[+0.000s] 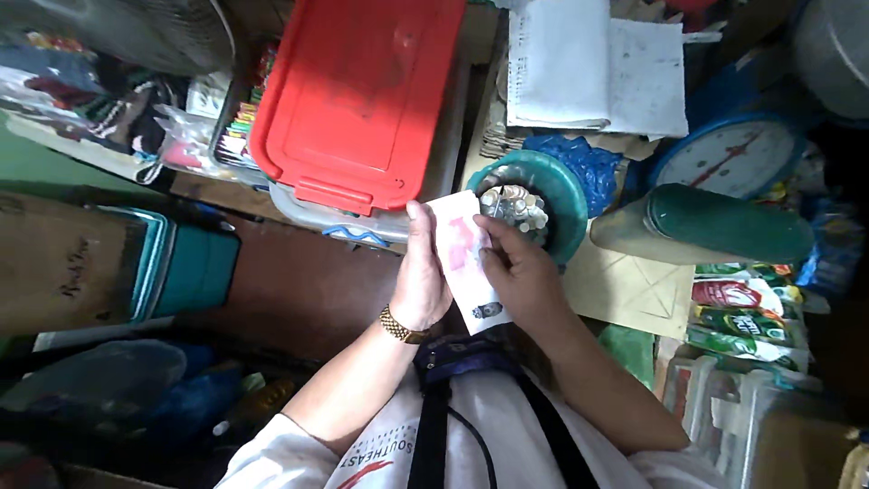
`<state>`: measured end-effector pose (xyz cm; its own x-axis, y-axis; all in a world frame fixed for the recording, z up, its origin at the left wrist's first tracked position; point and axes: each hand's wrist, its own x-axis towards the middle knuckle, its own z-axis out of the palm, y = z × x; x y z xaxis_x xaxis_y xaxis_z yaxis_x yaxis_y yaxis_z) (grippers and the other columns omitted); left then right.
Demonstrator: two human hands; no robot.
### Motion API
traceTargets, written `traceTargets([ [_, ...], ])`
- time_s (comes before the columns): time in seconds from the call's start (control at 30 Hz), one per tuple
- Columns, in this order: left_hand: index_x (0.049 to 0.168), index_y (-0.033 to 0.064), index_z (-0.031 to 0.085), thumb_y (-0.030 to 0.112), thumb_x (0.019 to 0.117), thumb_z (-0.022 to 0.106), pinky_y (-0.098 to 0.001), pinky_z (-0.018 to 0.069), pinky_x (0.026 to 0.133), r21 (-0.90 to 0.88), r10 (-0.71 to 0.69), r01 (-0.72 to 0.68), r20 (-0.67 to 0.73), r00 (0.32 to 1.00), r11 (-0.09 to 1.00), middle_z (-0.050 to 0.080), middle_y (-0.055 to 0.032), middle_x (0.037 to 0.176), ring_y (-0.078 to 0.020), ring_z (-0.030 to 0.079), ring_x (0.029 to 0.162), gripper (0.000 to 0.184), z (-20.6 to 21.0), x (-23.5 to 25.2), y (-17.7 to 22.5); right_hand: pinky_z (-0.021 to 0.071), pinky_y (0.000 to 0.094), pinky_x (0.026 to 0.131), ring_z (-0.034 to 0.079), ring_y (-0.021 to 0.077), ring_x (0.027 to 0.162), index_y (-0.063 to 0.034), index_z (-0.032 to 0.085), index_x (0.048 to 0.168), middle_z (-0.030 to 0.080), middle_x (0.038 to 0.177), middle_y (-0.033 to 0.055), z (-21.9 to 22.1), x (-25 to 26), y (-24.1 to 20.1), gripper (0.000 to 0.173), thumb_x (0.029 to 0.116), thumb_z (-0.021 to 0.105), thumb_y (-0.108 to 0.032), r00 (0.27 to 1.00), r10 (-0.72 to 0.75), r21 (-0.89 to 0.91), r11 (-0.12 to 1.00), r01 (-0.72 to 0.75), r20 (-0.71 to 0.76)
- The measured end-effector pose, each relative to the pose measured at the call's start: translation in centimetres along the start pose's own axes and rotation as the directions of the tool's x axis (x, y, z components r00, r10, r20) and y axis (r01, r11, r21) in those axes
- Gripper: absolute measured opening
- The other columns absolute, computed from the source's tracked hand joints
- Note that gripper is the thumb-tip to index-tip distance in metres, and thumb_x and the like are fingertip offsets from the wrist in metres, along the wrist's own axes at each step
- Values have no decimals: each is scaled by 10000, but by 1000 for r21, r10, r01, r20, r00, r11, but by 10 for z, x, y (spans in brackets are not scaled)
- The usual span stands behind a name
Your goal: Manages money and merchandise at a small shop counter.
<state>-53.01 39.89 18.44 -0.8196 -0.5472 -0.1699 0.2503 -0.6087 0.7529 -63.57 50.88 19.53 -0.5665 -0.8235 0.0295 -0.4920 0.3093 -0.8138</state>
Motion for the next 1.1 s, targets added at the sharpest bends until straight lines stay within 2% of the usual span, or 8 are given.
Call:
traceTargets([
  [0.13, 1254, 146, 635, 449, 1086, 448, -305, 629, 732, 107, -81, 98, -158, 984, 989, 727, -34, 1022, -104, 721, 857, 393, 6, -2, 1, 601, 405, 749, 692, 219, 857, -107, 566, 1463, 697, 1138, 145, 10, 2, -3, 439, 1026, 548, -81, 999, 44, -54, 998, -43, 13],
  [0.23, 1211, 157, 639, 412, 1086, 468, -310, 625, 708, 102, -163, 202, -303, 939, 974, 730, -26, 987, -104, 723, 824, 331, 9, -1, 4, 609, 452, 780, 712, 258, 942, -116, 565, 1465, 706, 1169, 139, 12, 0, 1, 431, 1040, 565, -189, 999, -21, -174, 984, 27, 34],
  [0.37, 1305, 155, 604, 428, 1088, 452, -339, 624, 801, -13, -229, 236, -300, 926, 972, 731, -64, 1135, -150, 733, 949, 381, 7, -2, 12, 536, 471, 856, 601, 318, 1049, -200, 654, 1393, 630, 1168, 149, 6, -3, 17, 483, 965, 700, -417, 964, -263, -278, 929, 245, -27],
  [0.47, 1323, 141, 599, 424, 1081, 465, -338, 616, 848, -152, -306, 273, -279, 910, 950, 719, -77, 1178, -162, 724, 1014, 396, 11, -6, 14, 493, 491, 988, 584, 344, 1177, -215, 729, 1275, 632, 1292, 166, 7, -3, 26, 354, 947, 746, -348, 906, -417, -292, 877, 381, -70],
  [0.6, 1301, 124, 598, 417, 1077, 477, -332, 601, 875, -226, -374, 321, -256, 891, 920, 702, -70, 1147, -147, 703, 1016, 389, 14, -13, 10, 477, 492, 1042, 599, 327, 1215, -173, 774, 1172, 686, 1267, 132, 10, -5, 34, 237, 946, 754, -239, 856, -511, -286, 834, 473, -77],
  [0.8, 1285, 134, 592, 427, 1075, 464, -325, 606, 829, -319, -489, 406, -248, 836, 856, 697, -77, 1119, -156, 706, 976, 383, 3, -18, 8, 474, 487, 1089, 579, 324, 1286, -204, 746, 1236, 679, 1305, 109, 20, -13, 45, 278, 960, 727, -233, 803, -596, -337, 755, 562, 6],
  [1.0, 1284, 149, 595, 432, 1067, 478, -323, 604, 833, -327, -544, 450, -305, 782, 831, 705, -65, 1114, -148, 709, 980, 375, -1, -20, 3, 465, 486, 1087, 619, 314, 1215, -163, 755, 1205, 713, 1226, 103, 25, -12, 55, 239, 979, 676, -174, 764, -645, -328, 718, 614, 19],
  [1.1, 1227, 117, 611, 412, 1067, 485, -302, 609, 788, -341, -594, 495, -321, 738, 799, 710, -75, 1038, -143, 716, 915, 358, 0, -19, 1, 486, 475, 1046, 653, 296, 1118, -118, 768, 1119, 735, 1115, 102, 27, -11, 57, 184, 973, 657, -120, 746, -666, -309, 713, 630, -18],
])
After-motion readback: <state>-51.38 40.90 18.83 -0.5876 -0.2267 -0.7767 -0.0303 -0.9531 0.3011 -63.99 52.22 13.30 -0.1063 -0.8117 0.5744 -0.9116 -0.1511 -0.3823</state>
